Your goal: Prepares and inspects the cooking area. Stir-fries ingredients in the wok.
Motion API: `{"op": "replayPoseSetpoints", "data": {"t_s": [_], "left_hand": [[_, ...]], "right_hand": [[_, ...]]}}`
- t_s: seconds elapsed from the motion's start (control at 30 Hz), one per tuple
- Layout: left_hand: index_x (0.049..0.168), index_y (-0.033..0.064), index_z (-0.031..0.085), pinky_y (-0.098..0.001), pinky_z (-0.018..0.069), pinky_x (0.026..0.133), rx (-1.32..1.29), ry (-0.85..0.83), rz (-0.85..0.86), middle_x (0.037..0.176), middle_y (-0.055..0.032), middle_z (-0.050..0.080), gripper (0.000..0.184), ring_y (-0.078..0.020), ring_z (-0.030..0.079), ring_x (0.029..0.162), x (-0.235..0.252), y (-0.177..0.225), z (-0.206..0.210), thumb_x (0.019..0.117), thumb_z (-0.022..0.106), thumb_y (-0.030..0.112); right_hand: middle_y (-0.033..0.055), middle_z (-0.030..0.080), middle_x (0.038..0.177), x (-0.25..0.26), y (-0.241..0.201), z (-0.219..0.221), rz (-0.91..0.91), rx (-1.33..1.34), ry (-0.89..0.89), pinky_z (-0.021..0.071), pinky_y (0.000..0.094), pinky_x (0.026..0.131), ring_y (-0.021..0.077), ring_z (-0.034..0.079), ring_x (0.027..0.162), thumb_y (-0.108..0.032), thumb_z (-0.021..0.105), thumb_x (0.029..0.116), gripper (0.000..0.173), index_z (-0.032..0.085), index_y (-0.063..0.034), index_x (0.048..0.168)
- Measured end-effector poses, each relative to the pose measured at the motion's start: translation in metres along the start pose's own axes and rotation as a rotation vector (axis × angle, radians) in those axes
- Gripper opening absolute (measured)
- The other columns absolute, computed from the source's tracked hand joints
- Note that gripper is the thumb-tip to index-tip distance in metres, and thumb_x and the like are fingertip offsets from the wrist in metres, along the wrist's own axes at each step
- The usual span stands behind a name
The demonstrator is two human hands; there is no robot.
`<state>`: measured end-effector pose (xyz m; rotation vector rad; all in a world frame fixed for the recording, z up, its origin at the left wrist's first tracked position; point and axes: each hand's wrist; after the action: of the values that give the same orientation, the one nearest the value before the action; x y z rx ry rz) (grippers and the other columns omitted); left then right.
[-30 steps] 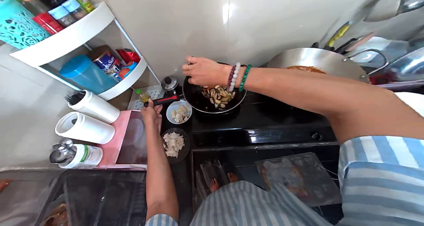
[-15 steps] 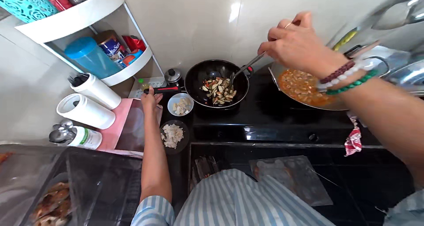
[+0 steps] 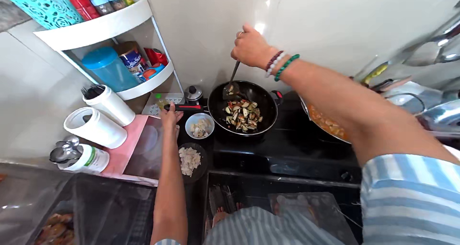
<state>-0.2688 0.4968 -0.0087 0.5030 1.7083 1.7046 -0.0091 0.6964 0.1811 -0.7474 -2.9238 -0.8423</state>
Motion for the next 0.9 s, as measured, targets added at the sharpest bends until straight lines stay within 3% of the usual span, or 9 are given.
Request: {"op": "replayPoseSetpoints", "data": {"t_s": [0.1, 0.2, 0.33, 0.47, 0.53, 0.63, 0.67, 0.77, 0.9], "left_hand": [[0.145, -0.0006, 0.041, -0.0382, 0.0613, 0.081, -0.02, 0.028, 0.007, 0.126, -0.0233, 0.062, 0.05, -0.0252, 0.072, 0.091, 0.005, 0.001, 0.002, 0.1094, 0.049, 0.033], [0.142, -0.0036, 0.043, -0.0377, 0.0619, 0.08, -0.026, 0.03, 0.012, 0.122, -0.0239, 0.064, 0.046, -0.0253, 0.073, 0.09, 0.009, 0.0, 0.004, 0.1101, 0.048, 0.03], [0.145, 0.0016, 0.042, -0.0361, 0.0612, 0.082, -0.015, -0.003, 0.009, 0.128, -0.0204, 0.062, 0.051, -0.0227, 0.072, 0.093, 0.001, -0.008, -0.003, 0.1091, 0.049, 0.036], [0.148, 0.0032, 0.038, -0.0358, 0.0604, 0.087, 0.032, -0.047, 0.03, 0.134, -0.0184, 0.06, 0.058, -0.0211, 0.072, 0.099, -0.012, -0.01, -0.008, 0.1084, 0.047, 0.045], [0.147, 0.0014, 0.039, -0.0348, 0.0609, 0.085, 0.004, -0.022, 0.029, 0.13, -0.0187, 0.061, 0.054, -0.0203, 0.072, 0.096, -0.009, -0.007, -0.003, 0.1095, 0.047, 0.04], [0.147, -0.0006, 0.038, -0.0393, 0.0617, 0.083, -0.086, 0.016, 0.011, 0.128, -0.0221, 0.061, 0.049, -0.0244, 0.072, 0.095, 0.002, -0.008, 0.004, 0.1108, 0.046, 0.031], [0.148, 0.0005, 0.036, -0.0421, 0.0617, 0.083, -0.111, 0.017, 0.009, 0.13, -0.0226, 0.06, 0.049, -0.0266, 0.071, 0.098, 0.003, -0.009, 0.005, 0.1111, 0.045, 0.031], [0.153, 0.0052, 0.029, -0.0466, 0.0612, 0.084, -0.178, 0.015, -0.003, 0.136, -0.0211, 0.057, 0.051, -0.0294, 0.069, 0.103, 0.007, -0.012, 0.008, 0.1117, 0.042, 0.033], [0.152, 0.0041, 0.027, -0.0412, 0.0616, 0.083, -0.2, -0.004, 0.016, 0.129, -0.0202, 0.062, 0.05, -0.0253, 0.072, 0.098, 0.02, -0.017, 0.013, 0.1125, 0.039, 0.033]], "right_hand": [[0.0279, 0.069, 0.098, 0.049, -0.009, 0.024, -0.101, 0.029, -0.032, 0.029, 0.0666, 0.112, 0.0491, 0.061, 0.113, 0.001, 0.057, 0.0981, 0.017, 0.073, 0.0047, 0.095], [0.0241, 0.071, 0.101, 0.079, -0.017, 0.044, -0.219, 0.014, -0.199, 0.0237, 0.0675, 0.115, 0.0463, 0.06, 0.117, -0.006, 0.062, 0.0971, 0.015, 0.075, 0.0016, 0.097], [0.023, 0.071, 0.102, 0.061, -0.017, 0.034, -0.226, -0.008, -0.314, 0.0254, 0.0682, 0.112, 0.0458, 0.061, 0.116, -0.008, 0.065, 0.0955, 0.012, 0.075, -0.001, 0.098], [0.0229, 0.069, 0.094, -0.012, 0.009, 0.0, -0.162, 0.067, -0.104, 0.0335, 0.0676, 0.102, 0.0475, 0.061, 0.106, -0.009, 0.067, 0.0952, 0.01, 0.076, -0.0058, 0.093], [0.0231, 0.067, 0.09, -0.065, 0.013, -0.011, -0.111, 0.083, 0.012, 0.036, 0.0677, 0.098, 0.0474, 0.062, 0.101, -0.004, 0.065, 0.095, 0.009, 0.074, -0.0061, 0.093], [0.023, 0.066, 0.093, -0.161, 0.0, -0.01, 0.032, 0.127, 0.019, 0.0381, 0.0703, 0.1, 0.0474, 0.064, 0.093, 0.009, 0.065, 0.0889, 0.024, 0.074, -0.0073, 0.103], [0.0209, 0.067, 0.094, -0.193, -0.009, -0.004, 0.092, 0.135, 0.0, 0.0431, 0.0681, 0.095, 0.0451, 0.065, 0.089, 0.009, 0.068, 0.0864, 0.028, 0.075, -0.0094, 0.106], [0.0189, 0.068, 0.104, -0.264, -0.036, 0.009, 0.28, 0.238, -0.055, 0.052, 0.0611, 0.06, 0.0436, 0.067, 0.076, 0.004, 0.067, 0.0909, 0.032, 0.075, -0.0133, 0.117], [0.0156, 0.067, 0.107, -0.308, -0.039, 0.007, 0.351, 0.286, -0.049, 0.0515, 0.0598, 0.054, 0.0421, 0.068, 0.077, -0.006, 0.065, 0.0968, 0.029, 0.073, -0.0165, 0.122]]}}
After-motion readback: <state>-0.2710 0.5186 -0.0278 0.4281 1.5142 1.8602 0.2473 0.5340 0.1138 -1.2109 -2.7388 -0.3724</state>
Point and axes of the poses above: each hand's wrist, its own x-axis towards the middle knuckle, its own z-axis out of the palm, y = z × x
